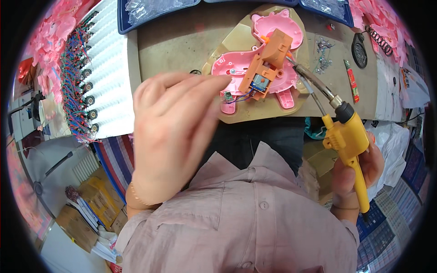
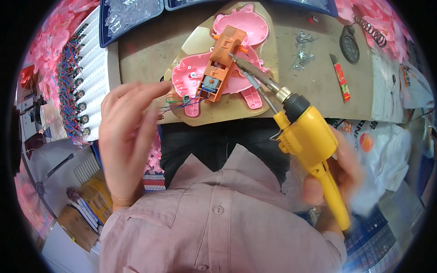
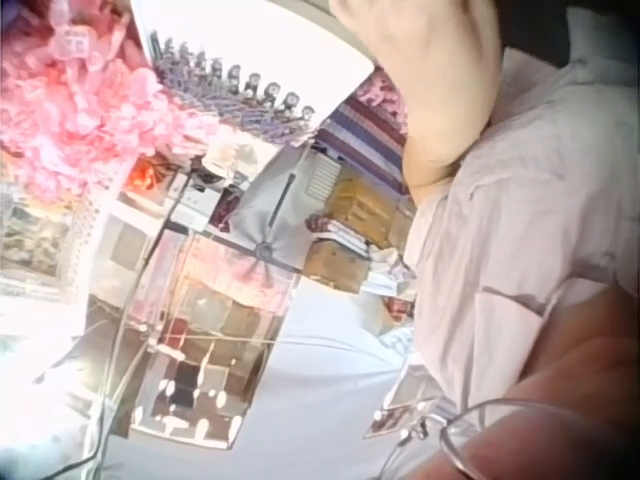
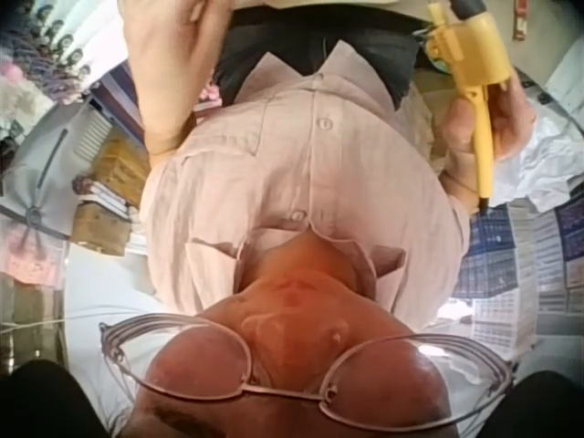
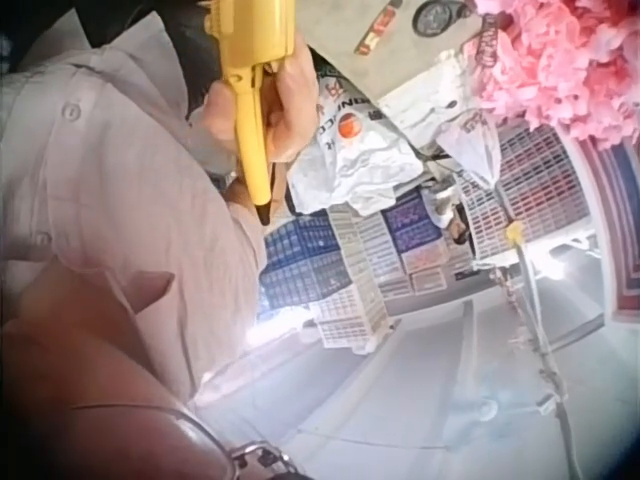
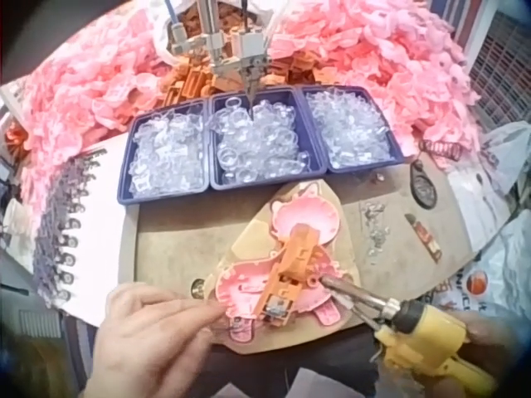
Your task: Assembling toy pink ponies by installing internal electronics and joining housing parts.
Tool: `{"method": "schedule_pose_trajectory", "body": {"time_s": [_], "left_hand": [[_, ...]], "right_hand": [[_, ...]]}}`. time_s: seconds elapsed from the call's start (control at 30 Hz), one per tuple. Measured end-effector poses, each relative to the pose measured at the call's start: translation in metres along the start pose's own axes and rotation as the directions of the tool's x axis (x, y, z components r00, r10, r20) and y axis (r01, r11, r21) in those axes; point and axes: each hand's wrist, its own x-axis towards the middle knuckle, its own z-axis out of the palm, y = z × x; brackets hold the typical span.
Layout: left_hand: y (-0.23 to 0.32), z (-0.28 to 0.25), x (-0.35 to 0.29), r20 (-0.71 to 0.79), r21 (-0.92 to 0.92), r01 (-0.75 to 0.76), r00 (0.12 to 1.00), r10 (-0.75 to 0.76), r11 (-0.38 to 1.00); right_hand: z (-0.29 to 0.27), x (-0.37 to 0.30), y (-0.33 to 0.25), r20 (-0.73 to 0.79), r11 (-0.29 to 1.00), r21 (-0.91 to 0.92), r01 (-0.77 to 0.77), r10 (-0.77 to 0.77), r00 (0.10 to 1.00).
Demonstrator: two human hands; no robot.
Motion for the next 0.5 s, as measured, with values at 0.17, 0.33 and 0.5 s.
{"method": "schedule_pose_trajectory", "body": {"time_s": [0.17, 0.33, 0.5], "left_hand": [[-0.004, 0.008, 0.007, 0.314, -0.833, 0.418, 0.896, -0.313, 0.363], [-0.011, 0.017, 0.009, 0.454, -0.824, 0.508, 0.857, -0.244, 0.251], [-0.004, 0.019, 0.007, 0.401, -0.856, 0.457, 0.882, -0.249, 0.242]], "right_hand": [[-0.001, 0.004, -0.001, -0.008, 0.988, -0.111, -0.11, 0.11, 0.994], [0.0, -0.008, 0.002, -0.071, 0.997, -0.071, -0.019, 0.013, 0.997], [0.003, -0.01, -0.004, -0.288, 0.975, -0.052, -0.216, 0.193, 0.938]]}}
